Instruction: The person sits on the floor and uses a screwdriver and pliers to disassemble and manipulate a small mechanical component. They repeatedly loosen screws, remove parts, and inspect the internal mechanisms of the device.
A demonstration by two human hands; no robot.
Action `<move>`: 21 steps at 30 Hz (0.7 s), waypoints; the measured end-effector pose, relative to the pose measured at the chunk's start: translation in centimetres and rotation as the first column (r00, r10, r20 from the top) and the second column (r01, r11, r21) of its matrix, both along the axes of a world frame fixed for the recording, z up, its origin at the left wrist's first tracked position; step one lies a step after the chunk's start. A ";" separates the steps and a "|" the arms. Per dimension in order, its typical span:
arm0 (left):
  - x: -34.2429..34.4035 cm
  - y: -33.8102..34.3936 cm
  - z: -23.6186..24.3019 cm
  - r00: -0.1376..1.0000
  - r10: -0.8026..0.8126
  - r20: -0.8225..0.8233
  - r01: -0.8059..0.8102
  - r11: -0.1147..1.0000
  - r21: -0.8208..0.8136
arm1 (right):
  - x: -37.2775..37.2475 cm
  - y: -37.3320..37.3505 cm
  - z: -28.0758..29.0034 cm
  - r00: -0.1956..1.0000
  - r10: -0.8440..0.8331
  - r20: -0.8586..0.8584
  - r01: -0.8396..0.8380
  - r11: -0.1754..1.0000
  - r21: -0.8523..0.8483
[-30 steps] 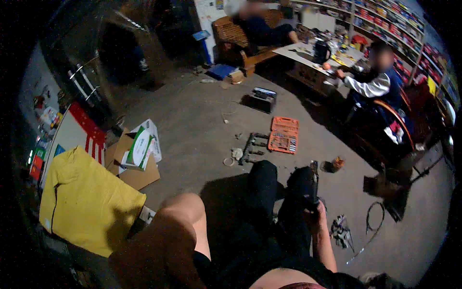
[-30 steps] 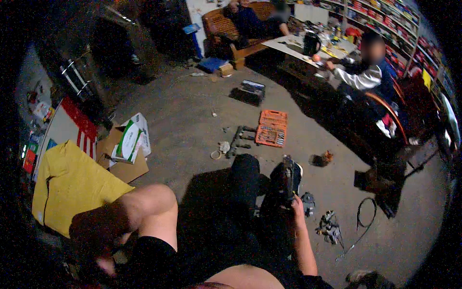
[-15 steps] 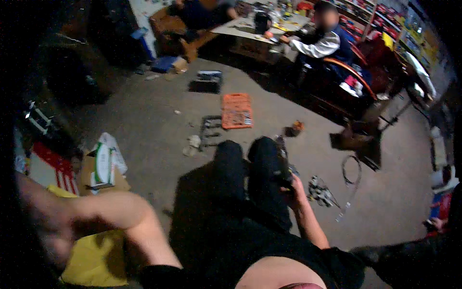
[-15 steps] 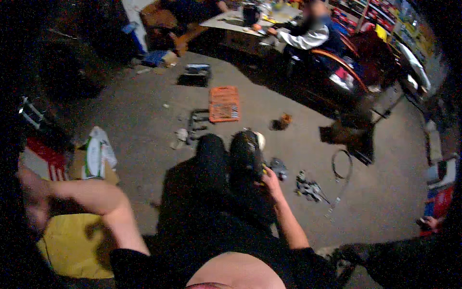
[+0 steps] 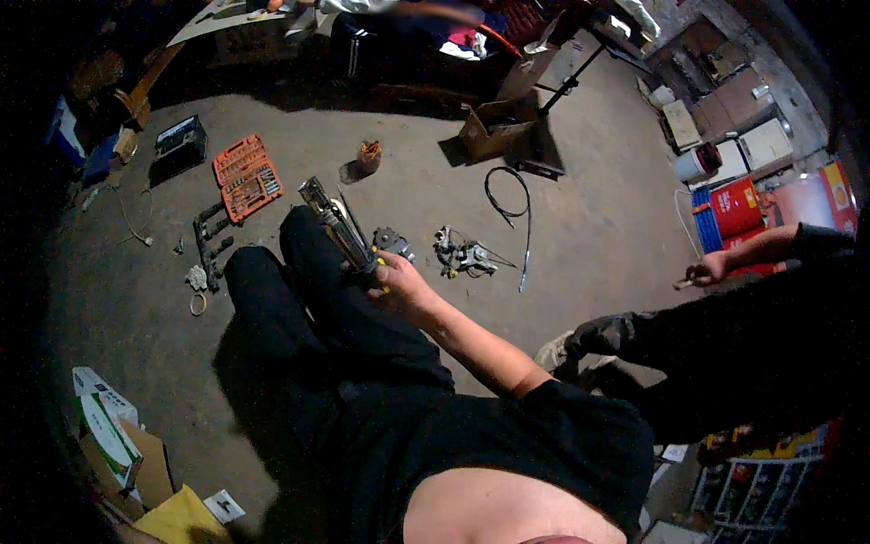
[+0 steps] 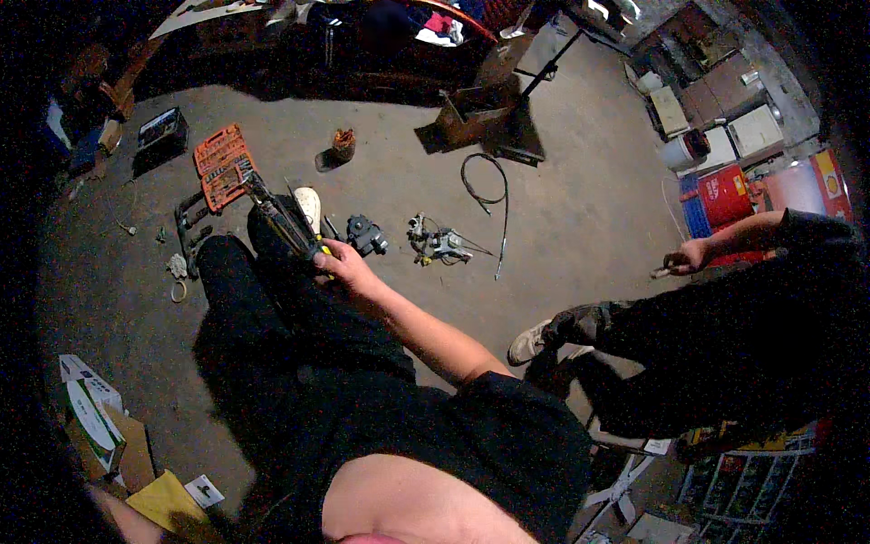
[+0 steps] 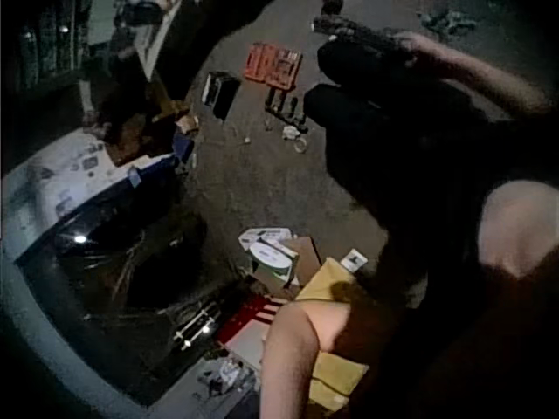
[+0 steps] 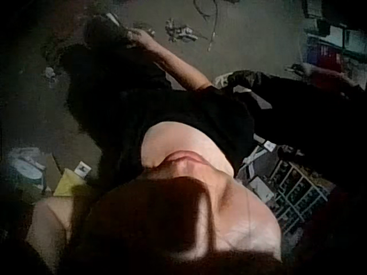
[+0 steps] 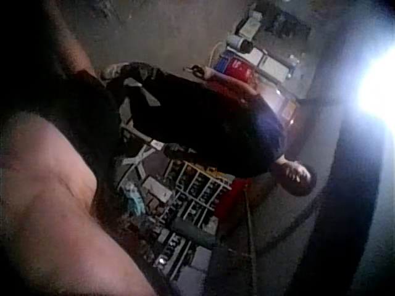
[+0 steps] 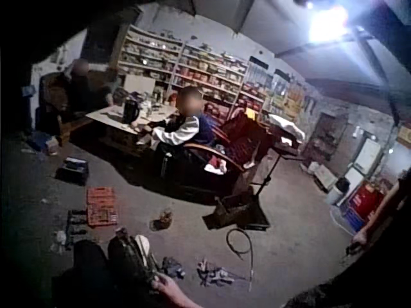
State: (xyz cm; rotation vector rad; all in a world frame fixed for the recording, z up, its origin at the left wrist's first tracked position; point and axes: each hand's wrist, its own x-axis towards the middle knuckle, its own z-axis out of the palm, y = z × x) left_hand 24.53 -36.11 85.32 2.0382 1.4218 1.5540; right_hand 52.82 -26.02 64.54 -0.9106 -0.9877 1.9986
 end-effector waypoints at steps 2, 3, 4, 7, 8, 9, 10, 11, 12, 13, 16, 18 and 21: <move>-0.4 0.5 -0.2 1.000 -0.003 0.006 0.003 1.000 -0.008 | -0.2 0.3 0.2 0.999 -0.007 0.031 0.007 1.000 -0.003; -0.6 0.7 -0.3 1.000 -0.002 0.014 0.002 1.000 -0.012 | -0.2 0.4 0.4 1.000 -0.013 0.025 0.013 1.000 0.008; -0.8 0.8 -0.5 1.000 -0.002 0.016 0.003 1.000 -0.016 | -0.4 0.2 0.5 1.000 -0.021 0.018 0.020 1.000 0.020; -1.3 0.9 -1.0 1.000 0.008 0.016 -0.007 1.000 -0.027 | -0.7 0.4 0.0 0.997 -0.022 0.072 0.023 1.000 -0.016; -1.5 0.9 -0.9 1.000 0.008 0.018 -0.007 1.000 -0.024 | -0.6 0.6 -0.3 0.995 -0.019 0.102 0.023 0.999 -0.039; -1.5 1.1 -1.1 1.000 0.007 0.023 -0.006 1.000 -0.018 | 0.1 0.5 -0.6 0.997 -0.023 -0.078 0.019 0.998 -0.054; -1.5 1.3 -1.3 1.000 0.010 0.020 -0.010 1.000 -0.028 | 0.1 1.1 -0.7 0.999 -0.013 -0.046 0.012 1.000 -0.018; -1.7 1.0 -1.4 1.000 0.013 0.025 -0.012 0.999 -0.049 | 0.0 1.2 -0.9 1.000 -0.009 -0.011 0.009 1.000 -0.008; -2.1 1.2 -1.4 1.000 0.017 0.021 -0.016 0.998 -0.058 | -0.1 1.4 -1.1 1.000 -0.006 0.025 0.006 1.000 0.000; -2.5 1.0 -1.3 0.999 0.023 0.022 -0.022 0.997 -0.068 | -0.5 0.9 0.0 0.998 -0.042 -0.054 0.042 0.999 -0.005; -2.5 0.9 -1.8 0.999 0.018 0.030 -0.016 0.998 -0.068 | -0.6 0.5 1.0 0.990 -0.134 -0.049 0.134 0.991 0.000; -2.1 1.3 -1.9 0.999 0.021 0.029 -0.019 0.998 -0.064 | 0.0 0.4 1.7 0.993 -0.117 -0.018 0.116 0.993 -0.034; -2.0 1.8 -1.8 0.999 0.028 0.019 -0.027 0.998 -0.060 | -0.4 0.9 0.8 0.993 -0.119 0.020 0.118 0.993 0.019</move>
